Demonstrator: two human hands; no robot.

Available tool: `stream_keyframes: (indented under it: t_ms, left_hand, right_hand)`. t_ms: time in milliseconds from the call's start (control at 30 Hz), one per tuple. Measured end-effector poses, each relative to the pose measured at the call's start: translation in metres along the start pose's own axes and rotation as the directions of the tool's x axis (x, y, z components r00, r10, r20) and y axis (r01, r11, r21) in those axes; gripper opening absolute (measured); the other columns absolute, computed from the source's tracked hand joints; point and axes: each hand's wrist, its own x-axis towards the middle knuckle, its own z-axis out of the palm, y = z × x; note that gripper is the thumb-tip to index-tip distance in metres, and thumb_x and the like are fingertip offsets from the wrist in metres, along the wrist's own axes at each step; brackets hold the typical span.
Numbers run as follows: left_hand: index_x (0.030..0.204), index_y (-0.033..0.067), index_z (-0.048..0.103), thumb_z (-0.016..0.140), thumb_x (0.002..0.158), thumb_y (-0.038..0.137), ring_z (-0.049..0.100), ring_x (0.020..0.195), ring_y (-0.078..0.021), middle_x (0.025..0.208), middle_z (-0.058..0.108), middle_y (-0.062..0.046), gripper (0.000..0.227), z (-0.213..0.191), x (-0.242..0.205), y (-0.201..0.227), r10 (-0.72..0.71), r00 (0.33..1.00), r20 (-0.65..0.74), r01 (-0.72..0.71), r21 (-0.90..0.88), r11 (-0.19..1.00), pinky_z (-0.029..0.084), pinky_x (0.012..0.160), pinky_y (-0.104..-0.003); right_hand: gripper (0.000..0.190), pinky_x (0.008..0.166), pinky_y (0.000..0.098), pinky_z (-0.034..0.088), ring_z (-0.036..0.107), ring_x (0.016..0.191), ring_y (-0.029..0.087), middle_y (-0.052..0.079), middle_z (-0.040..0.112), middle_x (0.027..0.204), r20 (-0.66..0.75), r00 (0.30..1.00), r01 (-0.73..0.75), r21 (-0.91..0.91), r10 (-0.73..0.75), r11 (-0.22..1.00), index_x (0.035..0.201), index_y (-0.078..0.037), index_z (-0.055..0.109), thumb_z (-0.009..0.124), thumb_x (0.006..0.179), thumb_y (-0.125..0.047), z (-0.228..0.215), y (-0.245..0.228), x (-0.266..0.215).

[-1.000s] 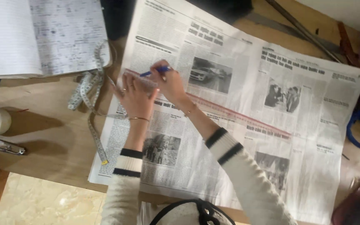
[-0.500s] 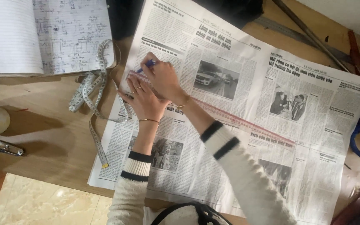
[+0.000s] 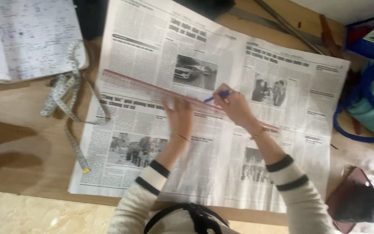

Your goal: The person places a ruler on a spread-out newspaper and uses a pen to draw straight lines along the ruler's edge. They repeatedly reposition the ruler to mark multiple sections of the newspaper.

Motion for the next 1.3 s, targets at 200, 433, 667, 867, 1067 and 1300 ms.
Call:
stream_keyframes:
  t_ms: [200,433,667,867,1067,1300]
  left_hand:
    - [0.136,0.0195,0.059,0.068,0.074,0.072,0.049,0.133,-0.049,0.14,0.051,-0.028,0.082,-0.044,-0.033,0.107,0.123,0.943,0.309,-0.088,-0.125,0.988,0.016,0.113,-0.083]
    - [0.144,0.0287,0.054,0.065,0.08,0.071,0.035,0.143,-0.0501,0.147,0.045,-0.028,0.078,-0.042,-0.042,0.095,0.154,0.944,0.291,-0.115,-0.145,0.983,0.017,0.111,-0.082]
    - [0.14,0.0199,0.058,0.07,0.092,0.041,0.043,0.14,-0.0403,0.144,0.053,-0.016,0.054,-0.075,0.005,0.002,-0.058,0.977,0.203,0.085,-0.123,0.989,0.024,0.107,-0.078]
    - [0.15,0.0083,0.052,0.076,0.095,0.041,0.03,0.141,-0.0565,0.154,0.039,-0.032,0.069,-0.045,0.002,-0.118,-0.227,0.974,0.022,0.227,-0.012,0.974,0.015,0.1,-0.082]
    - [0.151,0.0044,0.051,0.072,0.1,0.042,0.029,0.143,-0.0548,0.157,0.039,-0.03,0.067,-0.046,0.001,-0.124,-0.254,0.966,0.047,0.256,-0.044,0.966,0.008,0.104,-0.08]
    - [0.15,0.0058,0.049,0.07,0.103,0.047,0.026,0.144,-0.0528,0.158,0.037,-0.028,0.066,-0.047,0.003,-0.124,-0.269,0.962,0.041,0.271,-0.055,0.961,0.007,0.104,-0.078]
  right_hand:
    - [0.01,0.087,0.0441,0.056,0.075,0.09,0.028,0.004,0.075,0.082,-0.02,0.998,0.068,0.057,-0.067,0.996,0.11,-0.022,0.061,0.06,0.102,-0.027,0.003,0.012,0.0]
    - [0.017,0.091,0.0406,0.055,0.076,0.094,0.024,0.007,0.077,0.096,-0.24,0.965,0.186,0.339,-0.106,0.922,0.12,-0.018,0.065,0.054,0.107,-0.016,-0.003,0.047,-0.049]
    - [0.012,0.109,0.0493,0.042,0.065,0.118,0.031,0.011,0.074,0.121,-0.419,0.848,0.212,-0.29,-0.323,0.933,0.108,-0.013,0.072,0.064,0.099,-0.015,0.033,0.104,-0.148]
    - [0.013,0.116,0.0584,0.034,0.057,0.13,0.038,0.016,0.067,0.134,-0.467,0.865,0.053,-0.282,-0.186,0.958,0.108,-0.01,0.064,0.067,0.096,-0.013,0.04,0.138,-0.176]
    - [0.009,0.114,0.0549,0.04,0.057,0.13,0.041,0.02,0.063,0.14,-0.517,0.833,0.106,-0.202,-0.198,0.974,0.105,-0.007,0.063,0.065,0.097,-0.009,0.048,0.147,-0.174]
    - [0.007,0.115,0.0555,0.039,0.054,0.133,0.043,0.02,0.061,0.142,-0.511,0.847,0.074,-0.157,-0.146,0.985,0.105,-0.007,0.064,0.064,0.098,-0.009,0.048,0.142,-0.173]
